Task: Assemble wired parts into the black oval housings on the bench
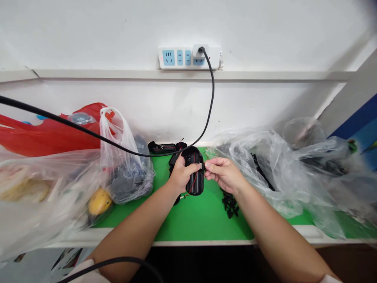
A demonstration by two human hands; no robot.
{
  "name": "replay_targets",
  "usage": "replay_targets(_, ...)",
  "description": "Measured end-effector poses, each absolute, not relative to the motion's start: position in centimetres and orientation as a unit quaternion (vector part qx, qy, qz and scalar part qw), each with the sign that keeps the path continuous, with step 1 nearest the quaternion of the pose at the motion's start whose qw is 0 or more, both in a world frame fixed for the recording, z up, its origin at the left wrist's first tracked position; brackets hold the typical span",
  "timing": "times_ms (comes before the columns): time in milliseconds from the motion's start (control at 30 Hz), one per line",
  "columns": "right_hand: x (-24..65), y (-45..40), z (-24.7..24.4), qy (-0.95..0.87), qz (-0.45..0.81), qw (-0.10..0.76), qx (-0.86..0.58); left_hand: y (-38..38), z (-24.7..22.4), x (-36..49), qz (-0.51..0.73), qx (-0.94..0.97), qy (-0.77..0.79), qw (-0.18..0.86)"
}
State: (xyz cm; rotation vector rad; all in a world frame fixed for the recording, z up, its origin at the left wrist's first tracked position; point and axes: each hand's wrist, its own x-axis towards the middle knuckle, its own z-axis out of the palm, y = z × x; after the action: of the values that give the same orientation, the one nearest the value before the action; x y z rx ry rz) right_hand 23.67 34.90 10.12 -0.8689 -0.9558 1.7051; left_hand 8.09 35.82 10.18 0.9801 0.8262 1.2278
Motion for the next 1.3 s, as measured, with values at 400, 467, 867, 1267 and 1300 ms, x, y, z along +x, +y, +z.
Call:
replay_targets(400,23.1,34.7,10.4,-0.376,0.674,0.498,-0.395,36.0,9.7,8.0,0.541,0.475,0.365,0.59)
replay_targets(467,23.1,34.7,10.4,-0.377,0.671,0.498,-0.4,36.0,9.9,8.0,0.543,0.485,0.361,0.583)
replay_targets(867,21.8,33.6,9.7,-0.688,0.322,0.455,-0.465,36.7,9.3,7.8,0.535,0.525,0.404,0.525)
replay_targets(1267,20.4,32.4,9.1,-0.766,0.131,0.426,-0.464,36.1,10.6,7.6,0.588,0.58,0.391,0.406)
replay_targets(1300,20.3,32.4,9.1,-0.768,0.114,0.422,-0.468,36.0,10.6,7.6,0.587,0.582,0.395,0.401)
